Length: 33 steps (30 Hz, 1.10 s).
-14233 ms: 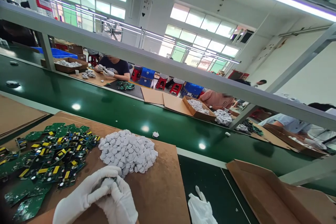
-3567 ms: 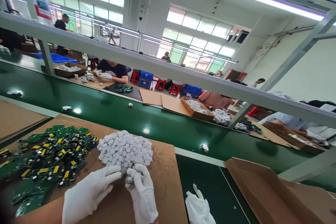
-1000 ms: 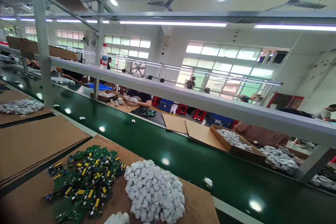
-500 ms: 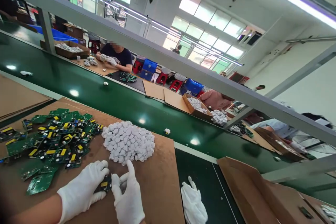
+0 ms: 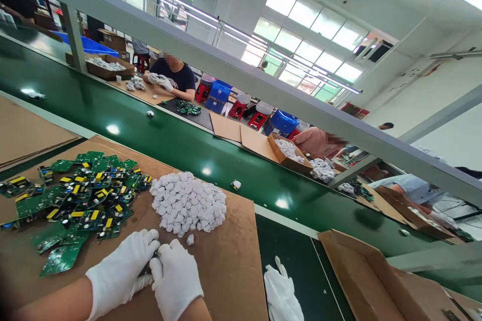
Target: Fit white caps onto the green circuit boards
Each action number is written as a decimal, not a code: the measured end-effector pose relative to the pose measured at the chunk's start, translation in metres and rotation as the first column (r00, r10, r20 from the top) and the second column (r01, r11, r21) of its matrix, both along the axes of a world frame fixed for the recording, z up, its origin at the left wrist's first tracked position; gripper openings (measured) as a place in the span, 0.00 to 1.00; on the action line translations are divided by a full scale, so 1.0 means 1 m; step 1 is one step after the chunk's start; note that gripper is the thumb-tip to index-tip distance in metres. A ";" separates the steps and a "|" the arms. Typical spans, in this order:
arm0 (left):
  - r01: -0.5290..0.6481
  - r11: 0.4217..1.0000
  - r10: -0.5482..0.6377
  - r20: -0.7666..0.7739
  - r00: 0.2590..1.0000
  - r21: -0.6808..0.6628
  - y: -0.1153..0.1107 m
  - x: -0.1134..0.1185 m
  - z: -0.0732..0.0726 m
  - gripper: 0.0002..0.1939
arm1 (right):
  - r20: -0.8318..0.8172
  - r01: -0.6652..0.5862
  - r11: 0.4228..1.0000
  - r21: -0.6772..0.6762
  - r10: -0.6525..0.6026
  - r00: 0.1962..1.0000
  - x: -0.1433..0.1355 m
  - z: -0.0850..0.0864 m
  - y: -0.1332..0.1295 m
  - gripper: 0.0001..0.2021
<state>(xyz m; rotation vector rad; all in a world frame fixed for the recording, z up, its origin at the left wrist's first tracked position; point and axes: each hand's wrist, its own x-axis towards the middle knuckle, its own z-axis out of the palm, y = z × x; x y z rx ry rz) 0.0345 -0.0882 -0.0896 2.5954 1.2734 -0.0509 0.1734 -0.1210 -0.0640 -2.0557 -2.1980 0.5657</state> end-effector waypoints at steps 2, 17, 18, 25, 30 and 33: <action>0.006 0.999 -0.007 -0.015 1.000 -0.038 0.000 0.001 0.000 0.28 | -0.005 -0.019 0.999 -0.046 0.018 1.000 0.000 0.002 0.002 0.05; -0.095 0.995 0.093 0.138 0.986 0.005 0.001 0.000 -0.011 0.25 | -0.060 0.041 0.999 -0.021 -0.042 0.997 -0.003 -0.011 0.009 0.06; -0.092 0.996 0.089 0.152 0.984 0.010 0.001 0.000 -0.012 0.24 | -0.093 0.047 0.999 -0.013 -0.048 0.995 -0.003 -0.010 0.009 0.06; -0.029 0.999 0.036 0.225 0.974 -0.035 0.000 -0.006 0.007 0.21 | -0.752 0.252 0.964 -0.085 -0.228 0.618 0.029 -0.017 -0.007 0.28; 0.004 0.996 -0.039 0.391 0.920 0.090 0.002 0.001 0.036 0.18 | -0.949 0.086 0.958 -0.274 -0.284 0.141 0.033 -0.005 -0.009 0.33; 0.044 0.988 -0.114 0.517 0.849 0.146 0.011 0.007 0.044 0.25 | -0.966 0.091 0.966 -0.241 -0.248 0.072 0.025 0.017 0.002 0.24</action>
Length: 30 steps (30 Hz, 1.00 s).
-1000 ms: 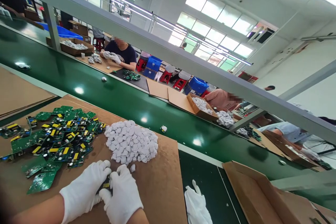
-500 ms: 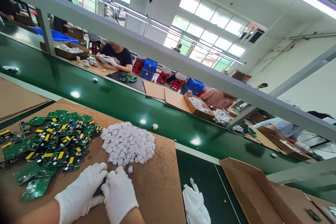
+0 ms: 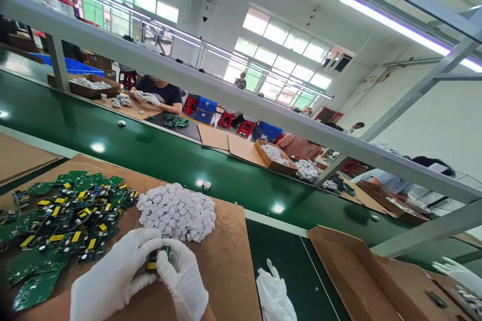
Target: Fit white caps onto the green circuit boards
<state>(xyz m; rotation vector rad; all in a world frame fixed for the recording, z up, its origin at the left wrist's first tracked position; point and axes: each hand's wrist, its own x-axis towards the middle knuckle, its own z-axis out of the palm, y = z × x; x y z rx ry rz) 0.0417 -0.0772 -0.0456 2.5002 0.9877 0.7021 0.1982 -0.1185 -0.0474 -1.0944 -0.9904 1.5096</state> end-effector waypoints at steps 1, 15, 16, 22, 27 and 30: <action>0.018 1.000 -0.018 0.041 0.999 0.001 0.004 0.001 0.000 0.28 | 0.008 0.022 0.999 0.042 -0.022 1.000 -0.002 0.005 0.004 0.22; -0.010 0.990 -0.001 0.078 0.997 0.142 0.018 -0.005 -0.040 0.20 | -0.347 0.033 0.999 0.042 -0.016 0.938 -0.005 -0.024 0.017 0.28; -0.005 0.988 -0.007 0.074 0.997 0.152 0.016 -0.005 -0.040 0.21 | -0.299 0.037 0.999 0.039 -0.023 0.954 -0.005 -0.021 0.015 0.25; -0.013 0.973 -0.006 0.082 0.997 0.229 0.012 -0.004 -0.049 0.30 | -0.158 -0.040 0.996 0.077 0.052 0.986 -0.009 -0.015 0.012 0.18; 0.004 0.943 -0.049 0.128 0.991 0.334 0.014 -0.003 -0.046 0.28 | 0.160 0.022 0.987 0.156 -0.047 0.986 -0.012 -0.031 0.016 0.32; 0.000 0.937 -0.069 0.184 0.980 0.350 0.012 -0.002 -0.043 0.27 | 0.196 0.002 0.984 0.178 -0.038 0.980 -0.012 -0.044 0.015 0.31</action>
